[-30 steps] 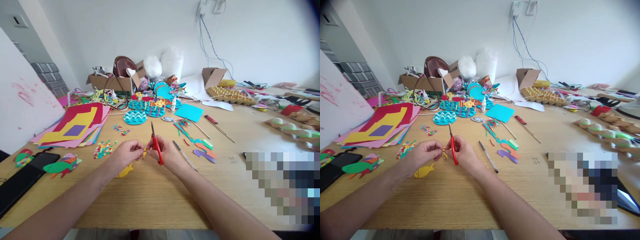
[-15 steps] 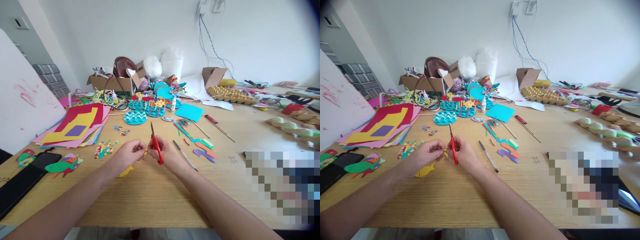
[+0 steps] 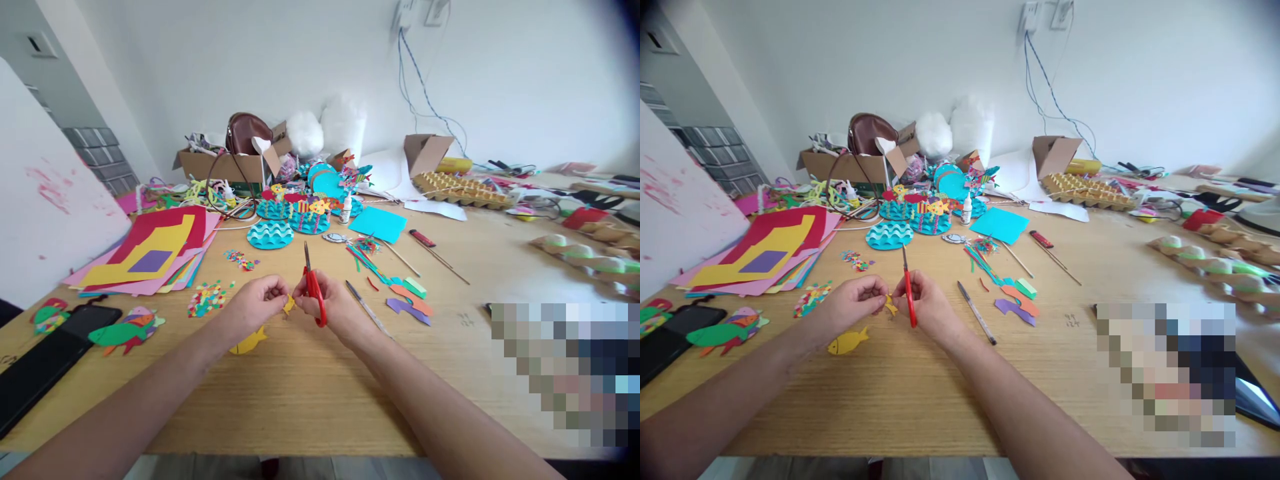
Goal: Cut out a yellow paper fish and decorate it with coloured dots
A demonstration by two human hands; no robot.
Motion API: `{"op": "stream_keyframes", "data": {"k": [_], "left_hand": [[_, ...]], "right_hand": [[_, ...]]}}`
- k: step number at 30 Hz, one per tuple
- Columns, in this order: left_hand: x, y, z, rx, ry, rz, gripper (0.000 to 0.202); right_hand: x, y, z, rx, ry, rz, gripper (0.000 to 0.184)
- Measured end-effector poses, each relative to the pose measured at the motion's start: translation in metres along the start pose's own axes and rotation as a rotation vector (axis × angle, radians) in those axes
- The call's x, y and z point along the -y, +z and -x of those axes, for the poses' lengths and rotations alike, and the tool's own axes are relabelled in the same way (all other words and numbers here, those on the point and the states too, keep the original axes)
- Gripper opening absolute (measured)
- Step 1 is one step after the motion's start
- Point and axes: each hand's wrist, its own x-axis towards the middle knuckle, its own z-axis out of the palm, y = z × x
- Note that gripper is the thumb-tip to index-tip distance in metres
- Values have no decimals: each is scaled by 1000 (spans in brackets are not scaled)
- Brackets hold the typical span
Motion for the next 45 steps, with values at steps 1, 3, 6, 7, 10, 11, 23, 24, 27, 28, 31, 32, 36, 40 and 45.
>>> {"op": "stream_keyframes", "data": {"k": [1, 3, 6, 7, 10, 11, 23, 24, 27, 28, 31, 32, 36, 40, 45], "left_hand": [[1, -1, -1, 9, 17, -57, 9], [2, -3, -3, 19, 35, -125, 8], [4, -2, -5, 32, 44, -151, 7], [5, -1, -5, 38, 47, -150, 7], [7, 0, -5, 49, 42, -102, 8], [7, 1, -4, 49, 45, -80, 9], [1, 11, -2, -8, 99, -159, 9], [2, 11, -3, -7, 103, -165, 8], [3, 9, -3, -11, 113, -167, 7], [3, 10, -2, -14, 114, -168, 7], [1, 11, -1, -33, 113, -170, 9], [1, 12, -1, -39, 113, -168, 9], [0, 8, -2, -43, 120, -74, 9], [-4, -8, -1, -24, 50, 68, 14], [-13, -28, 4, -20, -43, 165, 20]], "right_hand": [[0, 0, 0, 0, 0, 5, 18], [0, 0, -1, 8, -4, 23, 18], [-1, 0, -1, 11, -16, 40, 18], [-1, 0, -1, 9, -17, 40, 18], [-1, 0, 0, -9, -10, 7, 19], [-1, 0, 0, -17, -9, -8, 19], [0, 0, 0, -57, -22, -48, 19], [0, 0, 0, -57, -19, -45, 19], [-1, -1, 0, -55, -13, -45, 19], [-2, -1, 0, -55, -15, -48, 19], [-3, -1, -1, -51, -24, -53, 21], [-3, -1, -1, -49, -27, -53, 21], [1, -1, 1, -44, -9, 0, 21], [4, -4, 3, 70, 33, 166, 24], [2, -8, 3, 213, -21, 357, 34]]}}
